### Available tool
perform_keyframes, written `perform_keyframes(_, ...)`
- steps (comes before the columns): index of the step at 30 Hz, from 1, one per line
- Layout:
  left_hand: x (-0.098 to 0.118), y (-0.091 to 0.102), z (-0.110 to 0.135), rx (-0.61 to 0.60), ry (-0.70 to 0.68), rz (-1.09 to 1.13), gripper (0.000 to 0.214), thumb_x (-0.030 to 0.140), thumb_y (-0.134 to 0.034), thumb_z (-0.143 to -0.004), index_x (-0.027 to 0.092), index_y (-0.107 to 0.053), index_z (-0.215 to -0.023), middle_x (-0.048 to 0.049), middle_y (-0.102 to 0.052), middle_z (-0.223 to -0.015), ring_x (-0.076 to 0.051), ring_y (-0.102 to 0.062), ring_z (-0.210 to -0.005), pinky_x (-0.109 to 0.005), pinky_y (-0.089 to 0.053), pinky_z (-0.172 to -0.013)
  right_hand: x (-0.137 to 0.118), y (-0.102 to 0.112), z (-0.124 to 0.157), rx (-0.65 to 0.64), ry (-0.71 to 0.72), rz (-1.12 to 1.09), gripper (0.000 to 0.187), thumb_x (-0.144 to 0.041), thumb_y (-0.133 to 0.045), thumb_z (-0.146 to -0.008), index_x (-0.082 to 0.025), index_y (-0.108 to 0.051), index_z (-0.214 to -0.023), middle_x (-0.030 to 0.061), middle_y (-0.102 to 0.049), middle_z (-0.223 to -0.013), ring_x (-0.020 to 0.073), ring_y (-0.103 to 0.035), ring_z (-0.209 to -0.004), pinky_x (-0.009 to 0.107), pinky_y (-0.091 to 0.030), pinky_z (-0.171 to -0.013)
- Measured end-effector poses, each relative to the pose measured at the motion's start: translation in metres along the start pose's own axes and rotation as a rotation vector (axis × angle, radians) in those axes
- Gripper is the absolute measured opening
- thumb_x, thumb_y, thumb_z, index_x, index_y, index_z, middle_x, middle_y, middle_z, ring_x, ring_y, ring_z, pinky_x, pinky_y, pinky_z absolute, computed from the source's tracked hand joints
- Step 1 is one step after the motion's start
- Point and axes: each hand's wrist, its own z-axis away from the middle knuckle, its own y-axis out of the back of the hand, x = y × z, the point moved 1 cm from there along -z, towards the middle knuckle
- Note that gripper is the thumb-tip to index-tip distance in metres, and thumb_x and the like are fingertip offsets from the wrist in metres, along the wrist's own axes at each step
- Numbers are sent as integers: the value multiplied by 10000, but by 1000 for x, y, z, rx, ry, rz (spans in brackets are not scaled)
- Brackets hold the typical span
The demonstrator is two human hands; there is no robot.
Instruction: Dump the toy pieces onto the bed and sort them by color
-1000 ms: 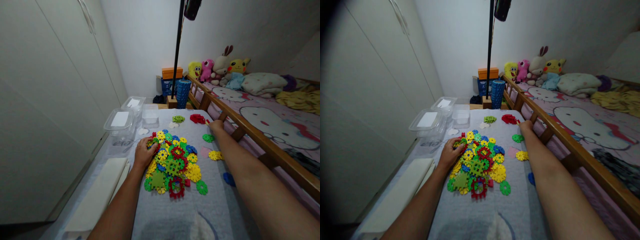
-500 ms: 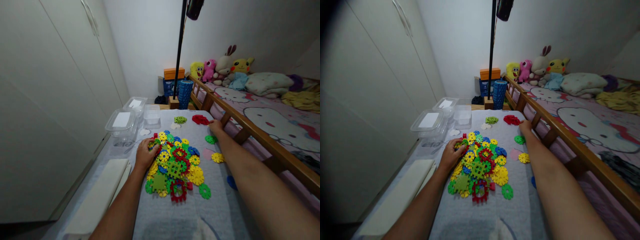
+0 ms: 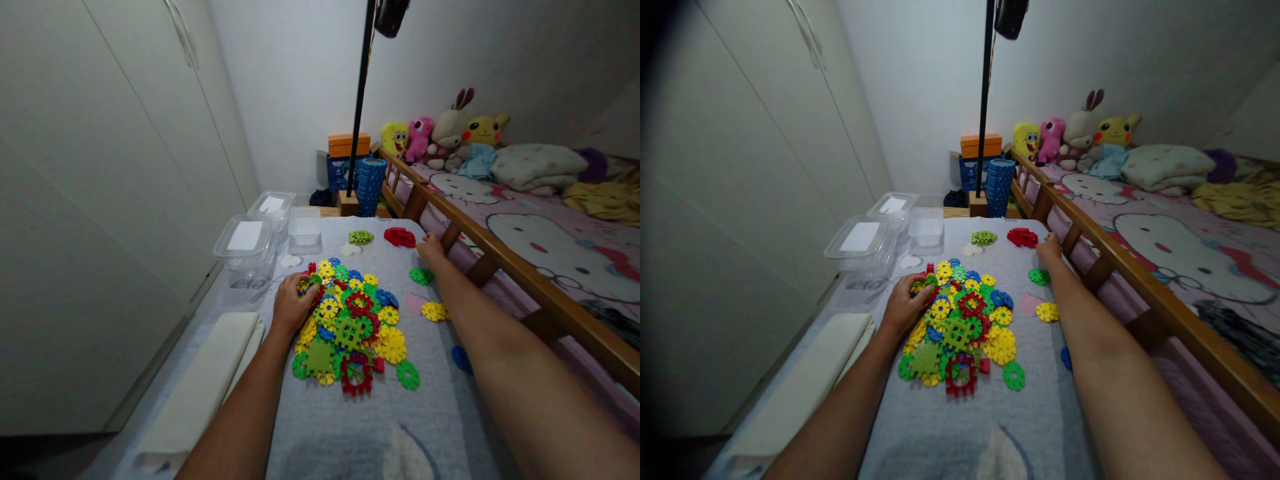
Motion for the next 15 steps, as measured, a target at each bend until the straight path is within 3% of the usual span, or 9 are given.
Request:
perform_keyframes(2,0,0,0,0,4,3,262,423,-608,-857,219,-668,-1010,-89,-698,-1155,-275,-615,-1132,-452,-460,-1041,-13,4,10,39,-37,-16,512,-117,-566,-707,-148,-601,-1216,120,-698,-1095,222,-645,-946,299,-495,-845)
perform_keyframes(4,-1,-1,0,-1,10,-1,265,418,-612,-852,223,-673,-1020,-85,-696,-1166,-272,-614,-1139,-447,-462,-1043,-31,6,28,6,16,-69,425,-145,-563,-747,-150,-634,-1166,101,-714,-1057,204,-650,-911,274,-500,-812)
perform_keyframes(5,-1,-1,0,0,13,-4,264,415,-614,-850,225,-675,-1023,-82,-696,-1165,-271,-615,-1136,-445,-463,-1042,-41,6,40,-83,104,-142,354,-168,-569,-768,-143,-659,-1109,94,-723,-1005,196,-650,-860,273,-503,-778)
perform_keyframes(7,-2,-1,0,2,16,-10,257,411,-615,-849,229,-677,-1019,-78,-699,-1145,-269,-620,-1124,-440,-467,-1035,-61,3,68,-432,317,-228,285,-215,-595,-793,-152,-693,-1053,62,-732,-902,179,-647,-774,263,-500,-716)
perform_keyframes(9,-2,-1,0,3,16,-13,248,408,-618,-847,231,-678,-1009,-77,-701,-1127,-269,-623,-1113,-438,-472,-1027,-74,1,93,-638,459,-140,218,-188,-625,-775,-153,-727,-965,55,-738,-871,173,-643,-765,252,-490,-711)
perform_keyframes(15,-2,-1,-1,15,10,5,246,402,-618,-842,225,-681,-1000,-82,-701,-1119,-273,-632,-1094,-444,-476,-1016,-79,-6,127,-694,593,127,315,-57,-621,-709,-175,-776,-957,61,-755,-1030,195,-670,-875,236,-482,-769)
